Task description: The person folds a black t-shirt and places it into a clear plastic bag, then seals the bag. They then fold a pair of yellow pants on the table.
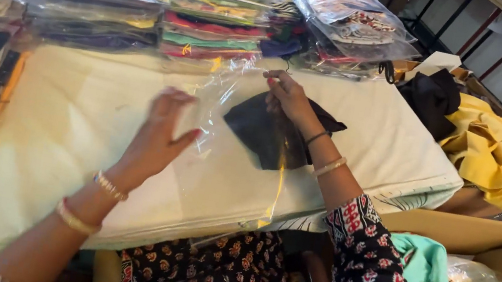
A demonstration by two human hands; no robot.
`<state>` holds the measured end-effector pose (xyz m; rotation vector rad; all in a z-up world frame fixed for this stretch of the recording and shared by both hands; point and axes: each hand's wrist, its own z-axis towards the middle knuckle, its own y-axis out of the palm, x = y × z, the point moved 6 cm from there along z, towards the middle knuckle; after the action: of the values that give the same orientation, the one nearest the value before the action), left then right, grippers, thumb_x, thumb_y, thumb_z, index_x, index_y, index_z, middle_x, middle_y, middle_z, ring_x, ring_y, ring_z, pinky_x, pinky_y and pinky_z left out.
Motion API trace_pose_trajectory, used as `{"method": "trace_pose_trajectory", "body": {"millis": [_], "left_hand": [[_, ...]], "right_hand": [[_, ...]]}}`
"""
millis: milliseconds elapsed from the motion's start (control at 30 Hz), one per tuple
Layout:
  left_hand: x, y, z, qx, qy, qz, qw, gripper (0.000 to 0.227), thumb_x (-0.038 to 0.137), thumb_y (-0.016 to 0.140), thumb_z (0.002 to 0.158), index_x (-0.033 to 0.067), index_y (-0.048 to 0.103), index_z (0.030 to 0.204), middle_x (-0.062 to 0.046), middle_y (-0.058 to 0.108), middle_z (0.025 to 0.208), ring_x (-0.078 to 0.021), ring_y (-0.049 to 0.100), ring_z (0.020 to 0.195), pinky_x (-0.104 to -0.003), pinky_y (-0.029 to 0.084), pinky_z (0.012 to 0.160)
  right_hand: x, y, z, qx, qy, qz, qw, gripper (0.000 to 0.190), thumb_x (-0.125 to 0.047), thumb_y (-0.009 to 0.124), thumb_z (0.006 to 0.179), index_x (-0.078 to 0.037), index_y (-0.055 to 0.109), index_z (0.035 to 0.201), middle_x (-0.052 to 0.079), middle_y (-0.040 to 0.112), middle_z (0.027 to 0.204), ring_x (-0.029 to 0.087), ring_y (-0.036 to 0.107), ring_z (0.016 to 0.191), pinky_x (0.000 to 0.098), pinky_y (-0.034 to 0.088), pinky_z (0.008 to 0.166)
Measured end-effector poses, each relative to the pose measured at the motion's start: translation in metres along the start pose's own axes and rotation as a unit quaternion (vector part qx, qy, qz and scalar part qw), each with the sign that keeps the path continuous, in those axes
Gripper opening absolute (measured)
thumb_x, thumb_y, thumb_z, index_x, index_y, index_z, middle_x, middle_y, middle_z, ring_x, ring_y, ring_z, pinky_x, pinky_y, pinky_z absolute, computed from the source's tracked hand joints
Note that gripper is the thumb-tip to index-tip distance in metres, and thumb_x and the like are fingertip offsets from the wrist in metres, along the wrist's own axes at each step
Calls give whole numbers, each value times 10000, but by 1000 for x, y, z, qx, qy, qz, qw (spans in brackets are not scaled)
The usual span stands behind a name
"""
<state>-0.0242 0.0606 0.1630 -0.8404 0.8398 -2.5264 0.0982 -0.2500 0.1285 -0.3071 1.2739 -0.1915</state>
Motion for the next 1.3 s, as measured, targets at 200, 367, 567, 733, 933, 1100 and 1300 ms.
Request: {"method": "trace_pose_trajectory", "body": {"millis": [200, 367, 567, 733, 933, 1100, 1300], "left_hand": [[-74, 88, 14, -364, -67, 176, 912, 767, 642, 477, 928, 340, 259, 1599, -215, 208, 1645, -575, 146, 1486, -719, 236, 1126], [-137, 110, 23, -308, -92, 233, 918, 796, 736, 419, 927, 330, 272, 1595, -259, 219, 1629, -626, 178, 1439, -735, 178, 1128], [-160, 104, 23, -276, -106, 240, 925, 765, 732, 411, 928, 326, 333, 1572, -258, 274, 1599, -581, 230, 1420, -690, 211, 1135], [-200, 93, 20, -241, -114, 205, 942, 680, 655, 459, 970, 268, 460, 1529, -260, 438, 1485, -518, 358, 1342, -636, 289, 1141], [-217, 63, 22, -197, -135, 262, 935, 585, 593, 510, 937, 273, 535, 1427, -145, 472, 1442, -499, 332, 1337, -615, 296, 1101], [-231, 42, 30, -230, -248, 79, 938, 548, 627, 553, 983, 252, 647, 1370, -102, 549, 1415, -382, 431, 1332, -486, 338, 1182], [-214, -32, 33, -59, -137, -374, 915, 662, 305, 801, 819, 172, 558, 1420, 19, 536, 1367, -163, 412, 1366, -372, 387, 1096]], "right_hand": [[33, -68, 0, 105, -131, -380, 910, 236, -268, 611, 1041, -106, 694, 1193, 151, 678, 1068, 336, 648, 992, 438, 524, 859], [25, -79, -45, 96, -81, -403, 907, 287, -272, 684, 973, -158, 701, 1236, 155, 641, 1124, 346, 592, 1079, 439, 488, 978], [-86, 15, -118, -98, -207, -334, 914, 732, -390, 861, 745, -208, 592, 1400, 146, 453, 1483, 368, 366, 1374, 497, 272, 1138], [-93, 75, -158, -259, -227, -374, 861, 881, -422, 920, 609, -202, 591, 1397, 157, 402, 1524, 417, 219, 1463, 580, 79, 1148], [-67, 76, -153, -172, -273, -461, 827, 390, -236, 790, 868, -263, 722, 1251, 3, 690, 1282, 231, 531, 1369, 523, 316, 1207], [-58, 34, -129, 122, -142, -191, 964, 158, -80, 582, 957, -62, 662, 1091, 66, 748, 901, 171, 733, 815, 333, 570, 721], [-69, 9, -97, 172, -66, 251, 950, 237, -308, 523, 1077, -98, 607, 1006, 41, 646, 711, 137, 642, 612, 259, 508, 546]]}}
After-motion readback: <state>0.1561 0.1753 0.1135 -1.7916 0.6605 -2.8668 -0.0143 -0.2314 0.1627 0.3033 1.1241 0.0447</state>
